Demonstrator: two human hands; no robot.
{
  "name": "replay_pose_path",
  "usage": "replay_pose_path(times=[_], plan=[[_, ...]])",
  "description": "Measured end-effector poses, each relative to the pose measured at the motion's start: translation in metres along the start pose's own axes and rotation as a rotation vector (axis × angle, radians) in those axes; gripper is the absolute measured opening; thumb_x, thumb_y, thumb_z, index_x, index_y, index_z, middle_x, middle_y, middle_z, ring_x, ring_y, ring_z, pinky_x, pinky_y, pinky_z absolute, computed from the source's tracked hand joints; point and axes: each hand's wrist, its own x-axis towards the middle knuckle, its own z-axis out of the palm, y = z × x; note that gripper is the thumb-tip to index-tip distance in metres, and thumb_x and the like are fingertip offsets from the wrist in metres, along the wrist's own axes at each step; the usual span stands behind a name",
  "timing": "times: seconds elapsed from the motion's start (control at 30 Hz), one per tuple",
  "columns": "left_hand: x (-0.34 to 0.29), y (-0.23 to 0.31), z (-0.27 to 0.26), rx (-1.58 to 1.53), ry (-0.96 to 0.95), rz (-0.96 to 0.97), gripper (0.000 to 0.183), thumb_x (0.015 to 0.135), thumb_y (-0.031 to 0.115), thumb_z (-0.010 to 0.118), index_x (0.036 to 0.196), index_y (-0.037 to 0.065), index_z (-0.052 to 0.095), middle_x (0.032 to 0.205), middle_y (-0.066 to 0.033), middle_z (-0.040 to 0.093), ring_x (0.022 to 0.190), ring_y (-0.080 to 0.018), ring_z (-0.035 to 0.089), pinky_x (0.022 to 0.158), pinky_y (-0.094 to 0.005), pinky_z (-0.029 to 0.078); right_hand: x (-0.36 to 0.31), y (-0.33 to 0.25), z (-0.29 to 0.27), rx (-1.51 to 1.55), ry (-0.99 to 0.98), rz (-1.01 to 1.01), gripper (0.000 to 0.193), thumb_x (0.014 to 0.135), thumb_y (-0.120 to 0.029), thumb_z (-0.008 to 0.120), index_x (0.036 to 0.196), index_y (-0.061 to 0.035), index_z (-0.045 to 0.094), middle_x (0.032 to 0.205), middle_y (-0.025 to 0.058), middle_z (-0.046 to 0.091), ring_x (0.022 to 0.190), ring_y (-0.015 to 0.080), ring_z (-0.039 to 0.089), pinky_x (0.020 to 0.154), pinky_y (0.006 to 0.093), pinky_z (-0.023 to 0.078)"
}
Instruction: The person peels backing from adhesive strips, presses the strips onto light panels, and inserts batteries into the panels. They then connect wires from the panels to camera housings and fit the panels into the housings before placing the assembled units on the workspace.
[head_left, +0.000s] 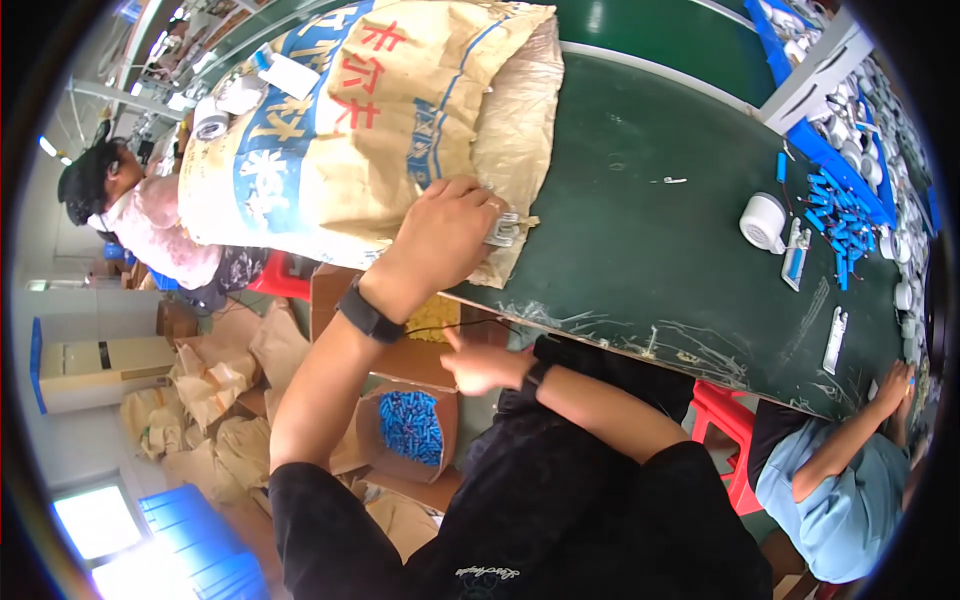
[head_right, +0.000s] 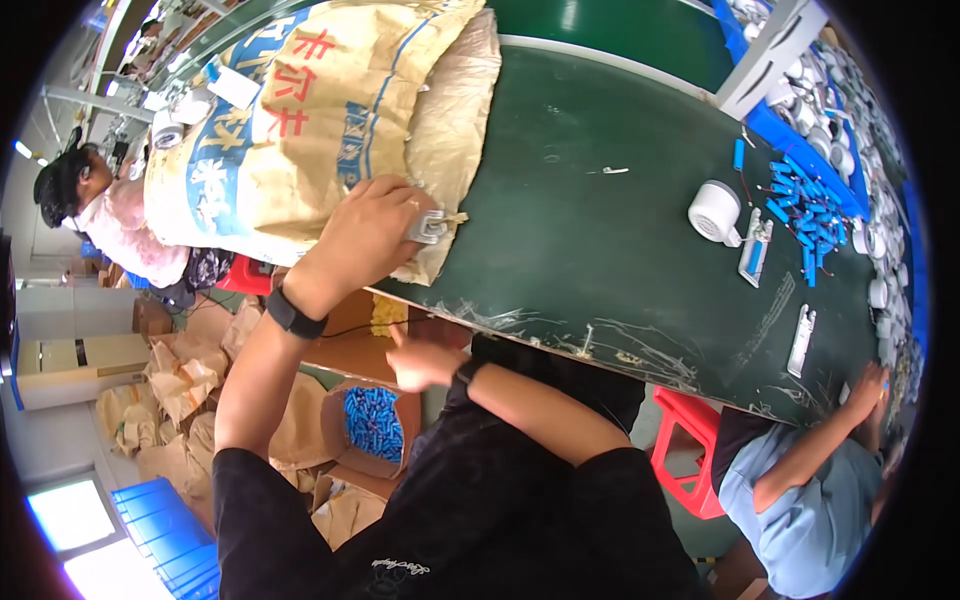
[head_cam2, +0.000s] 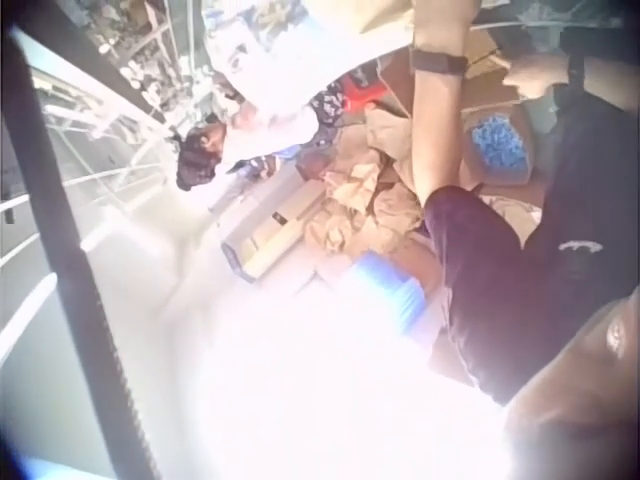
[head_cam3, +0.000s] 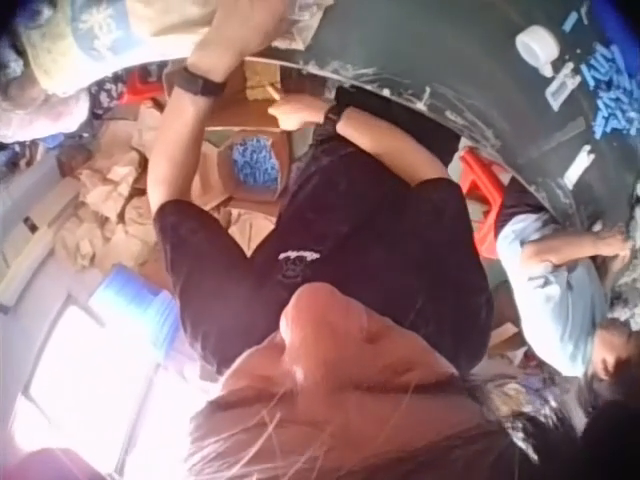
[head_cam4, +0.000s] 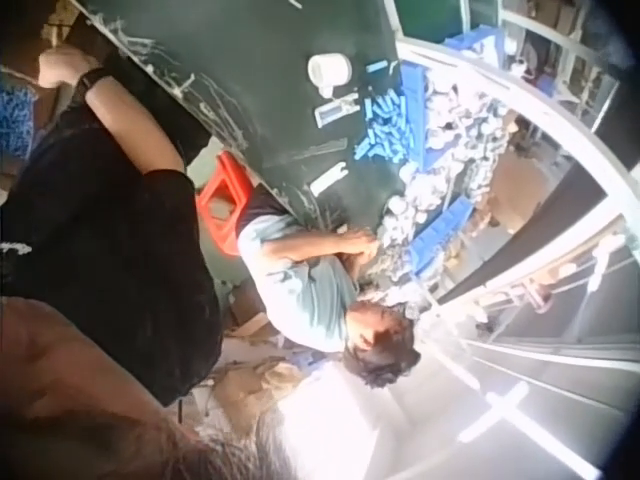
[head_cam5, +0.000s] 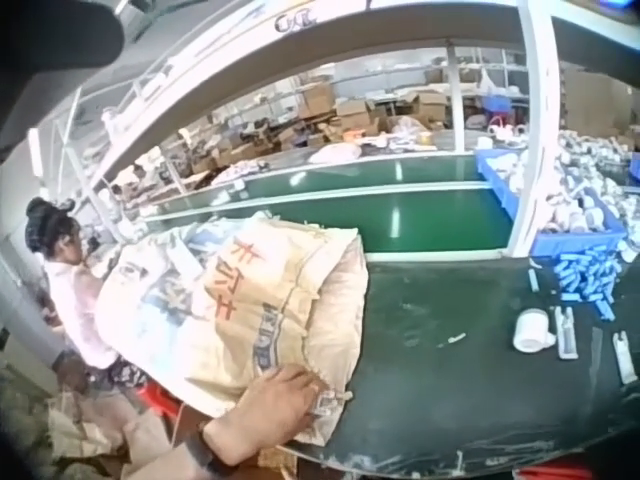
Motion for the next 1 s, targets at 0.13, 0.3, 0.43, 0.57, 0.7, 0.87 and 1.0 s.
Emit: replay_pose_path(times=[0.13,0.3,0.43,0.57,0.7,0.87,1.0], plan=[[0.006,-0.001,-0.007,0.152,-0.113,-0.079,0.049,0.075,0.012,0.081,0.121,0.008,0.066,0.114,-0.0097,0.068,0.118,-0.0284,0.059,0.102,-0.0398,0.045,-0.115,-0.105,-0.087,-0.021,0.028,-0.161,0.023,0.091,-0.020,0.061,0.100,-0.0015,0.071,0.101,0.0210,0.072,0.093,0.0393,0.069,0.081,0.0488,0.056],[0.012,-0.006,-0.002,-0.032,0.009,-0.054,0.046,0.073,0.013,0.081,0.118,0.008,0.071,0.101,-0.0106,0.071,0.110,-0.0307,0.061,0.098,-0.0425,0.049,-0.192,-0.112,-0.182,0.026,0.780,-0.099,0.019,0.098,-0.015,0.063,0.113,-0.0045,0.068,0.097,0.0151,0.072,0.084,0.0329,0.071,0.071,0.0404,0.056],[0.033,0.007,0.005,-0.037,0.045,0.008,0.049,0.072,0.019,0.083,0.119,0.010,0.072,0.101,-0.0114,0.072,0.106,-0.0320,0.062,0.096,-0.0423,0.051,-0.213,-0.101,-0.228,-0.282,0.975,0.078,0.019,0.096,-0.014,0.066,0.111,-0.0035,0.066,0.099,0.0169,0.071,0.090,0.0381,0.068,0.078,0.0441,0.054],[0.099,0.045,0.007,-0.159,0.208,-0.150,0.049,0.080,0.030,0.081,0.121,0.006,0.071,0.095,-0.0186,0.073,0.097,-0.0374,0.066,0.087,-0.0470,0.055,-0.233,-0.076,-0.259,-0.472,1.144,0.170,0.028,0.093,-0.009,0.065,0.120,-0.0046,0.063,0.109,0.0181,0.069,0.101,0.0391,0.066,0.088,0.0441,0.054],[0.160,0.075,0.013,-0.350,0.098,-0.365,0.073,0.078,0.036,0.084,0.136,-0.001,0.061,0.111,-0.0259,0.071,0.105,-0.0394,0.069,0.092,-0.0442,0.053,-0.253,-0.028,-0.279,-0.424,1.255,0.192,0.042,0.092,0.000,0.059,0.134,-0.0033,0.056,0.128,0.0211,0.062,0.111,0.0401,0.063,0.096,0.0445,0.052],[0.124,0.031,0.032,-0.114,0.378,-0.269,0.072,0.085,0.039,0.080,0.138,-0.005,0.057,0.116,-0.0237,0.069,0.111,-0.0398,0.065,0.096,-0.0426,0.052,-0.247,-0.003,-0.265,-0.456,1.328,0.390,0.047,0.092,0.002,0.055,0.139,0.0006,0.051,0.142,0.0248,0.051,0.120,0.0430,0.059,0.102,0.0432,0.049],[0.113,0.041,0.034,-0.194,0.308,-0.371,0.059,0.086,0.030,0.079,0.131,-0.004,0.062,0.128,-0.0213,0.065,0.118,-0.0402,0.061,0.101,-0.0447,0.050,-0.246,-0.011,-0.256,-0.605,1.310,0.615,0.055,0.088,-0.014,0.074,0.138,-0.0017,0.054,0.142,0.0216,0.045,0.120,0.0414,0.054,0.101,0.0495,0.044]])
